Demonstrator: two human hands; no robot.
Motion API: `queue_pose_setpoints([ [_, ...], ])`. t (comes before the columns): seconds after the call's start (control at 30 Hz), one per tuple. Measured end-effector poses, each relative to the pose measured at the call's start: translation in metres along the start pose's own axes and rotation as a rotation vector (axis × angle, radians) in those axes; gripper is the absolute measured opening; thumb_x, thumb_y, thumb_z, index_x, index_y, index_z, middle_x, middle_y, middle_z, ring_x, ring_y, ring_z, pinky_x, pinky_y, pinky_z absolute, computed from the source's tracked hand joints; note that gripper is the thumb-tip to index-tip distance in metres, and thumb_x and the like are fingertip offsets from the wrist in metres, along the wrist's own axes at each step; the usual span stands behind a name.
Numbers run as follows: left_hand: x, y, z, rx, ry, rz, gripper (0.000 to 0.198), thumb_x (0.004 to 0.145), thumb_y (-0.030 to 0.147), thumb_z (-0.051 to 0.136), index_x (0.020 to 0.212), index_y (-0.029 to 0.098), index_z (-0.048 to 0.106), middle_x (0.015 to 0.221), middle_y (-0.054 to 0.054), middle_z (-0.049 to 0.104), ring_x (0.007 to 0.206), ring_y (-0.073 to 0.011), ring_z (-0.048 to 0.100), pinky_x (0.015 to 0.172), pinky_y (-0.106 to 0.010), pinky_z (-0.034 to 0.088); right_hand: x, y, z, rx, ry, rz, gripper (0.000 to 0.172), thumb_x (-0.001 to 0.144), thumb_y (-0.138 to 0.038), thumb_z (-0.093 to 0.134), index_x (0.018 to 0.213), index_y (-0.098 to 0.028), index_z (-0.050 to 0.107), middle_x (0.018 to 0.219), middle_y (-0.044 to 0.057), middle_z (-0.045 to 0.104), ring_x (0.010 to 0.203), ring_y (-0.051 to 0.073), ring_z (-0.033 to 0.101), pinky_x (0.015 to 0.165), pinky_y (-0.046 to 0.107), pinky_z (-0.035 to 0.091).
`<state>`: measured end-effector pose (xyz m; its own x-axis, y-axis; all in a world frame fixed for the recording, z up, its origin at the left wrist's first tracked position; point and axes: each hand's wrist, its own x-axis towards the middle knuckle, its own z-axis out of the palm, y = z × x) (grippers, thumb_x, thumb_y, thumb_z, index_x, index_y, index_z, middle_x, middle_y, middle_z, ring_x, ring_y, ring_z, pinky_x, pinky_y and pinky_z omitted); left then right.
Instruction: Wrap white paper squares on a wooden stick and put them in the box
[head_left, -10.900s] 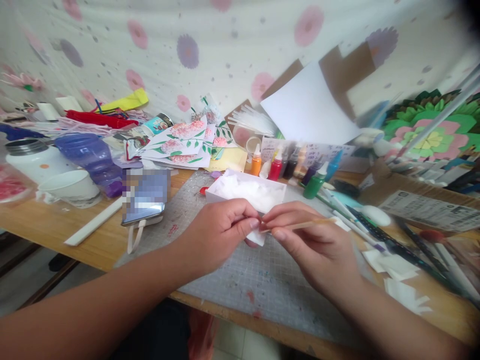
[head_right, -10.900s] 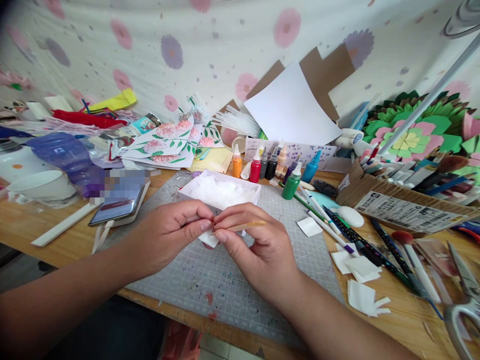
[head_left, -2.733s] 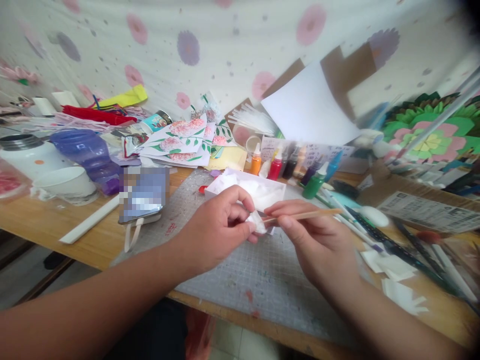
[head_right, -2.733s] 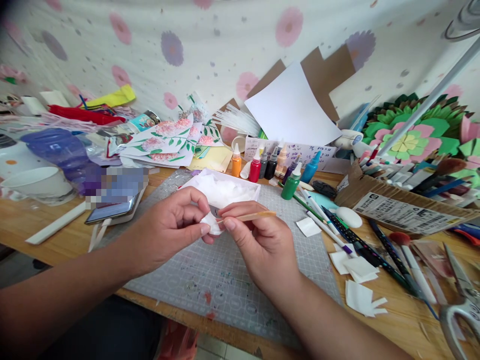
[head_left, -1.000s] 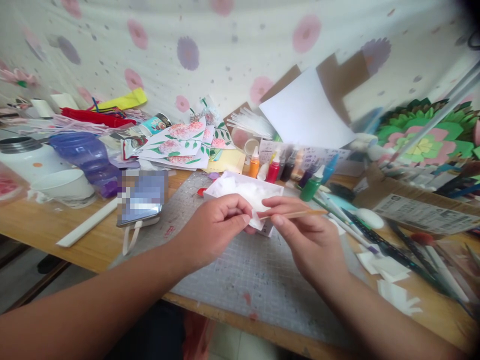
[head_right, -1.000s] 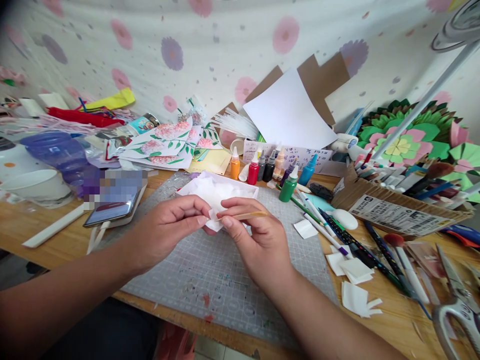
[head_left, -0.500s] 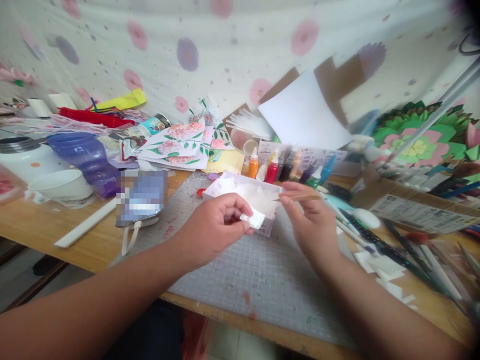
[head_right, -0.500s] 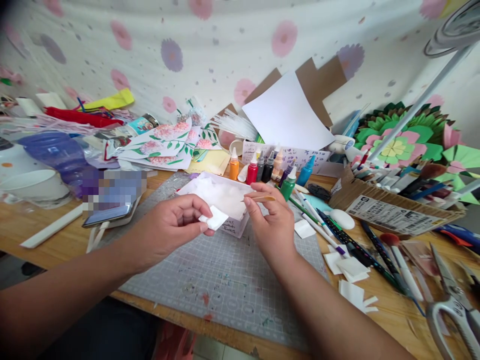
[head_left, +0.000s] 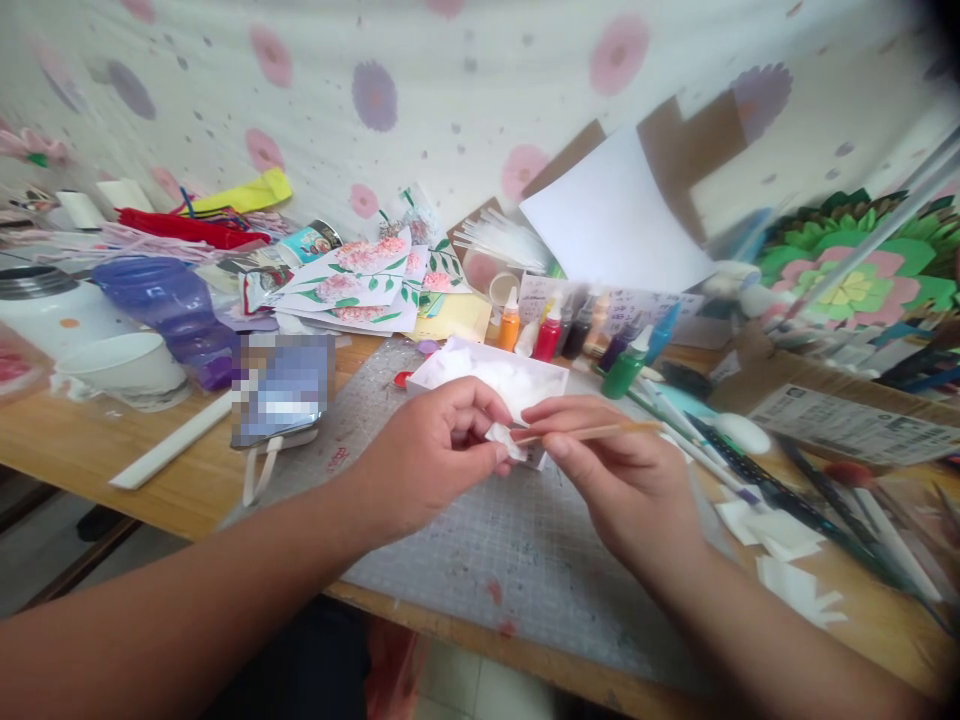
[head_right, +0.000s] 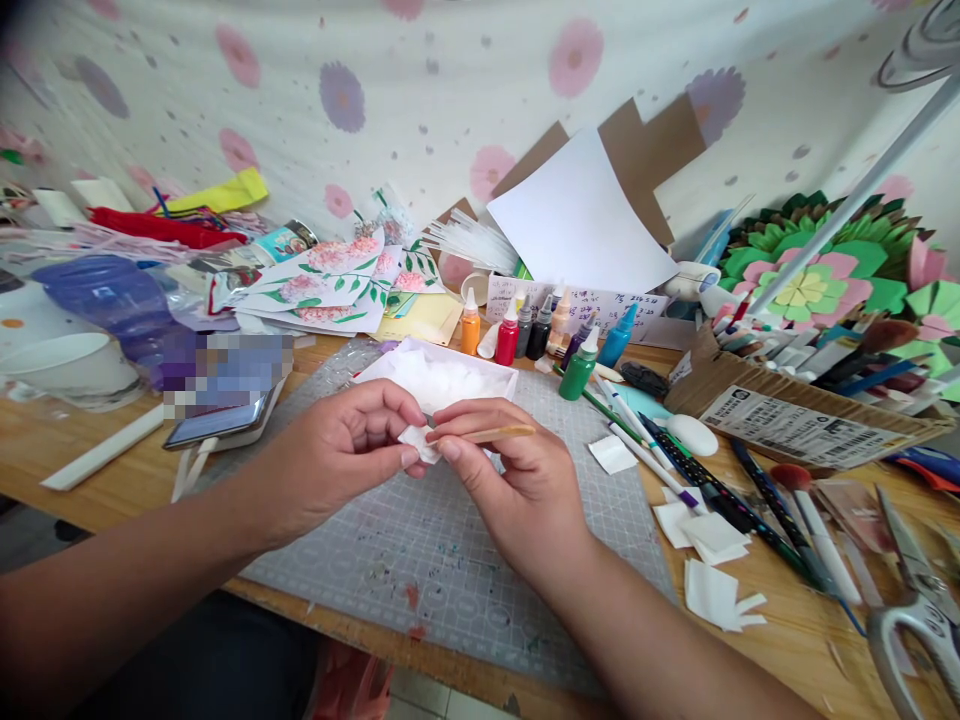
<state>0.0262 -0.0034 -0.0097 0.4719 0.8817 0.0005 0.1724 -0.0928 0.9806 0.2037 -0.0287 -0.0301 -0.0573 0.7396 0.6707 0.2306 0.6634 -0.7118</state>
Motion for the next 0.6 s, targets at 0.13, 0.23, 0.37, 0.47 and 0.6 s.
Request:
queue_pose_setpoints([
  [0.13,-0.0004,0.0003,-0.0002,-0.051,-0.023,0.018,0.017,0.080,0.016,0.062,0.092,0.020,0.051,0.072,0.003,0.067,0.072,-0.0129,0.064,0.072,-0.028,0.047,-0.0021,0.0020,0.0013,0.077,0.037,0.035,0.017,0.082,-0.011,0.065,0.079,-0.025,0.075,0.081,0.001,0.077,0.083,0.015,0.071,0.078,0.030,0.058],
  [0.23,-0.0015,0.0021,0.0001,-0.070,-0.039,0.023,0.015,0.079,0.016,0.062,0.090,0.018,0.051,0.074,0.002,0.066,0.073,-0.0129,0.063,0.073,-0.029,0.048,-0.0039,0.0031,0.0023,0.140,0.055,0.045,0.018,0.081,-0.009,0.065,0.080,-0.025,0.075,0.082,0.001,0.077,0.084,0.014,0.070,0.078,0.028,0.058],
  [0.37,-0.0023,0.0037,0.0002,-0.091,-0.038,0.023,0.014,0.079,0.018,0.063,0.088,0.017,0.052,0.072,0.001,0.065,0.071,-0.0132,0.063,0.072,-0.029,0.048,-0.0038,0.0031,0.0026,0.199,0.042,0.046,0.021,0.081,-0.007,0.064,0.082,-0.025,0.075,0.084,-0.001,0.077,0.085,0.012,0.070,0.081,0.025,0.057],
  [0.47,-0.0016,0.0034,0.0000,-0.101,-0.034,0.025,0.013,0.080,0.018,0.062,0.089,0.017,0.052,0.072,0.002,0.064,0.070,-0.0126,0.062,0.071,-0.028,0.047,-0.0027,0.0021,0.0021,0.203,0.016,0.022,0.022,0.082,-0.006,0.064,0.084,-0.025,0.076,0.084,-0.001,0.077,0.086,0.011,0.070,0.083,0.024,0.056],
  [0.6,-0.0010,0.0022,-0.0001,-0.085,-0.023,0.027,0.012,0.082,0.016,0.061,0.088,0.017,0.051,0.070,0.004,0.063,0.068,-0.0111,0.062,0.070,-0.026,0.047,-0.0039,0.0024,0.0012,0.207,0.000,0.027,0.021,0.083,-0.008,0.064,0.085,-0.025,0.076,0.086,-0.001,0.077,0.090,0.012,0.069,0.086,0.026,0.055],
])
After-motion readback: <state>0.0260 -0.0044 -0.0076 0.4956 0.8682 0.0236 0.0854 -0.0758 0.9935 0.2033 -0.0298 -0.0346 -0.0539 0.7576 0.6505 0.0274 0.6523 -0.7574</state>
